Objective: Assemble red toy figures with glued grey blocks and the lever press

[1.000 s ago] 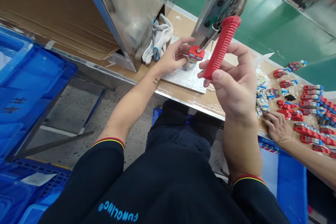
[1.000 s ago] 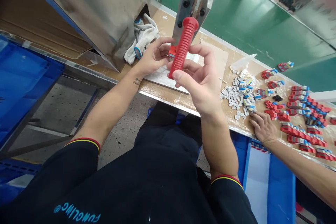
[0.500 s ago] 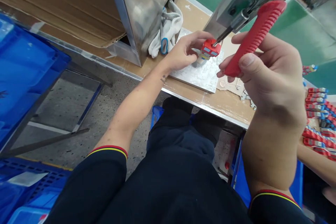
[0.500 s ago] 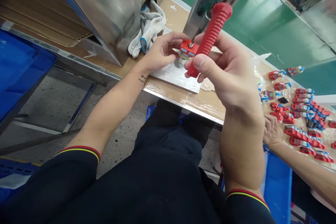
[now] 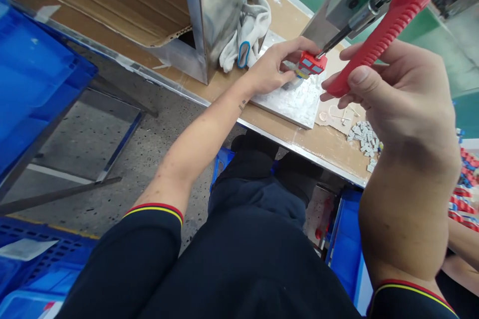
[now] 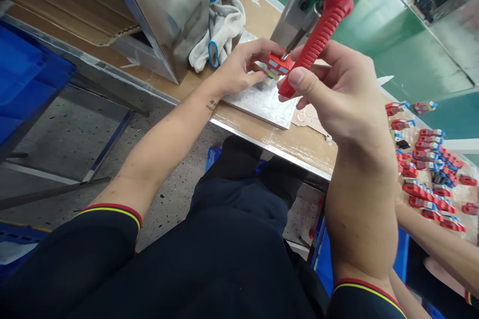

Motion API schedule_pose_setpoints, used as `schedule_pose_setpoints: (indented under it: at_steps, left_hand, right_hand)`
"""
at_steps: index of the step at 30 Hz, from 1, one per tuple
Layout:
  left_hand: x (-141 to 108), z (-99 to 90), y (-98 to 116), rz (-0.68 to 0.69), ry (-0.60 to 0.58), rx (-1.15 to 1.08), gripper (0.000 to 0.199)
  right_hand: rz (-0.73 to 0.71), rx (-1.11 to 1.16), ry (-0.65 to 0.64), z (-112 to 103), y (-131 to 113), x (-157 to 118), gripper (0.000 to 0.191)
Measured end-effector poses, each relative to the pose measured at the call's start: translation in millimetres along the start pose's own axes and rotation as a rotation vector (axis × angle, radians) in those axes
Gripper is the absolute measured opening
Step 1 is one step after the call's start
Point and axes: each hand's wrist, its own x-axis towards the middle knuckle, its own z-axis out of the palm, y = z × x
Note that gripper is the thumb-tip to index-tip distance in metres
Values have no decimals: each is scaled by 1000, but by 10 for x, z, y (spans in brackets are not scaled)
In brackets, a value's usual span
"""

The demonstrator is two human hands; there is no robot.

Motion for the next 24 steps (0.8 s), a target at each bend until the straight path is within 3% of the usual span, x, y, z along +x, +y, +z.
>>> schedule_pose_setpoints:
  at_steps: [3, 8, 16, 20, 24]
  left_hand:
    - [-22, -6, 76, 13, 18, 45, 45]
    - [-98, -72, 268, 151, -80, 156, 58]
    - [-149, -49, 449, -5, -39, 53, 64]
    - [-177, -68, 574, -63, -33, -30, 56]
    - [-206, -84, 681, -123, -12, -87, 42]
  right_hand:
    - [-5, -37, -12, -19, 0, 1, 40]
    - [-6, -113, 34, 2, 78, 34, 38]
    - [-55, -299, 190, 160, 212, 81, 49]
    - [-81, -279, 282, 179, 266, 72, 44]
    - [-127, -136, 415, 185, 538, 77, 54]
